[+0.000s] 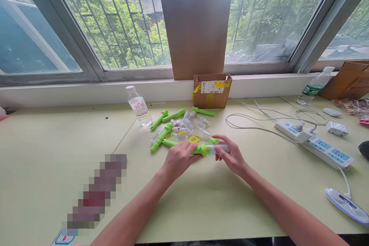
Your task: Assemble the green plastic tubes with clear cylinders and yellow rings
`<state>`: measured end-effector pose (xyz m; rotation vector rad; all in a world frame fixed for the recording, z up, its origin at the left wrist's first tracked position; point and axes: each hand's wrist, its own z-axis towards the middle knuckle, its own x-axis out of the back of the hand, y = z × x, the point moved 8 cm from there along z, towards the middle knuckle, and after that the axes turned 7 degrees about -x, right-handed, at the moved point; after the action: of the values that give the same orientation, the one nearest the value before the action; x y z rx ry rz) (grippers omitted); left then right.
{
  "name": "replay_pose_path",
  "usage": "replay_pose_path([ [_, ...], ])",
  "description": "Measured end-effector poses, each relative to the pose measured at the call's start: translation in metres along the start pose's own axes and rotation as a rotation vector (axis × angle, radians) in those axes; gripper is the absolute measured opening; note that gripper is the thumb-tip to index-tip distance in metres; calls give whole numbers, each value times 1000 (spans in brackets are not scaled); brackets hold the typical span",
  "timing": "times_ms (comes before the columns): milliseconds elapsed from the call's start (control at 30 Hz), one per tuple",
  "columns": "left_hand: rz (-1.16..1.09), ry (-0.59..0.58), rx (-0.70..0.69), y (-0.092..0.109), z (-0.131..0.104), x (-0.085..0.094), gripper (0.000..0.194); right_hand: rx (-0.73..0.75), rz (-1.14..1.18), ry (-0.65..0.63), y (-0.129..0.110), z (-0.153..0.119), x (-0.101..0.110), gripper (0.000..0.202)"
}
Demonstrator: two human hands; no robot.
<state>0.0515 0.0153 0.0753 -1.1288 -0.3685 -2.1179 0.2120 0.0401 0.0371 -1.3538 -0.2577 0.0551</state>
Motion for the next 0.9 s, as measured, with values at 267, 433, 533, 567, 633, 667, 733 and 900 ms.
replay_pose_path([
  [267, 31, 18, -26, 2, -1, -1, 25, -30, 31, 9, -1, 1, 0, 29],
  [433, 67, 16, -54, 6, -1, 0, 25, -70, 10, 35, 4, 1, 1, 28],
  [533, 73, 17, -50, 4, -1, 0, 25, -39, -29, -6, 1, 0, -2, 27],
  [567, 71, 17, -44, 3, -1, -1, 24, -26, -40, -25, -1, 0, -3, 27],
  [633, 65, 12, -34, 1, -2, -2, 23, -10, -45, -43, -3, 0, -5, 29],
  [667, 63, 8, -33, 0, -2, -2, 23, -9, -43, -36, -3, 0, -4, 30],
  [733, 62, 2, -42, 2, -2, -3, 23, -20, -34, -2, -2, 1, -2, 30],
  [900, 53, -6, -63, 7, -1, -2, 23, -75, -13, 28, 4, 1, 0, 29],
])
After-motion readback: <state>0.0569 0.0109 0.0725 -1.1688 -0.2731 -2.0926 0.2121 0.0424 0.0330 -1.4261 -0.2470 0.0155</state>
